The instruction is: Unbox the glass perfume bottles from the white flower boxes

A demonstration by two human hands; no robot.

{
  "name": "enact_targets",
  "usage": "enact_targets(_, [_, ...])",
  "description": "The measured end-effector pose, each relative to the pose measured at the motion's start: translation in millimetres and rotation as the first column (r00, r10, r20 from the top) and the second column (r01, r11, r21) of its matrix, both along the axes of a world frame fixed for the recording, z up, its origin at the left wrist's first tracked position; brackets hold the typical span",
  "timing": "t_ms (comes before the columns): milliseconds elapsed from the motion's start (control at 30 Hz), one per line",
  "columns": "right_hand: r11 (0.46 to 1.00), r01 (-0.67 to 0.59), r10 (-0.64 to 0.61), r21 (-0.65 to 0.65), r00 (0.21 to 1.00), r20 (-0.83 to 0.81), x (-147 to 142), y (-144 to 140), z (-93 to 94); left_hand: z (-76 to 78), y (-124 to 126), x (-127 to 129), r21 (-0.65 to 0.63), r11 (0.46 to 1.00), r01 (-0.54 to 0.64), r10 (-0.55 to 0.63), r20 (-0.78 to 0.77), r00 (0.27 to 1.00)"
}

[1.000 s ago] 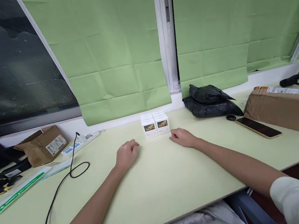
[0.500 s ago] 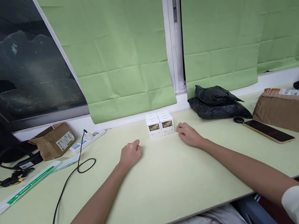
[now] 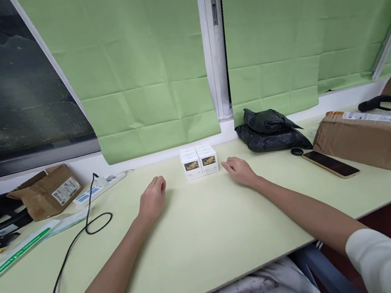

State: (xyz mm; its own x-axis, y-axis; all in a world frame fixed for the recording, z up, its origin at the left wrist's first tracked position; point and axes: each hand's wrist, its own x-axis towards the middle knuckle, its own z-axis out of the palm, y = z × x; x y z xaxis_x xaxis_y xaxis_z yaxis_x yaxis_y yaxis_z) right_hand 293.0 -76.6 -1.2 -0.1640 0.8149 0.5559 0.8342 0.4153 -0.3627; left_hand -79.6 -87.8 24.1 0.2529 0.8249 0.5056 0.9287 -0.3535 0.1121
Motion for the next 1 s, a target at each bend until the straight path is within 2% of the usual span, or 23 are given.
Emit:
enact_targets(200, [0.999,0.047,-0.047,-0.027,0.999,-0.010,0.9,5.0,-5.4,0.6,0.3,-1.1,-0.090,0.996,0.002,-0.004,-0.023,1.000])
enact_targets(600, [0.993,0.116,-0.117,-0.028,0.992,-0.047,2.7,2.4,-3.8,0.9,-2.2,3.0,-0.100,0.995,-0.008,0.013,0.047,0.999])
enact_targets(800, [0.983,0.156,-0.161,-0.102,0.986,-0.041,6.4,5.2,-4.6,5.4,-7.6,10.0,-0.102,0.995,-0.015,0.023,0.081,0.996])
enact_targets(1000, [0.971,0.205,-0.205,-0.120,0.979,0.011,3.9,2.6,-1.5,8.1,-9.1,10.5,-0.100,0.995,-0.026,0.034,0.078,0.996])
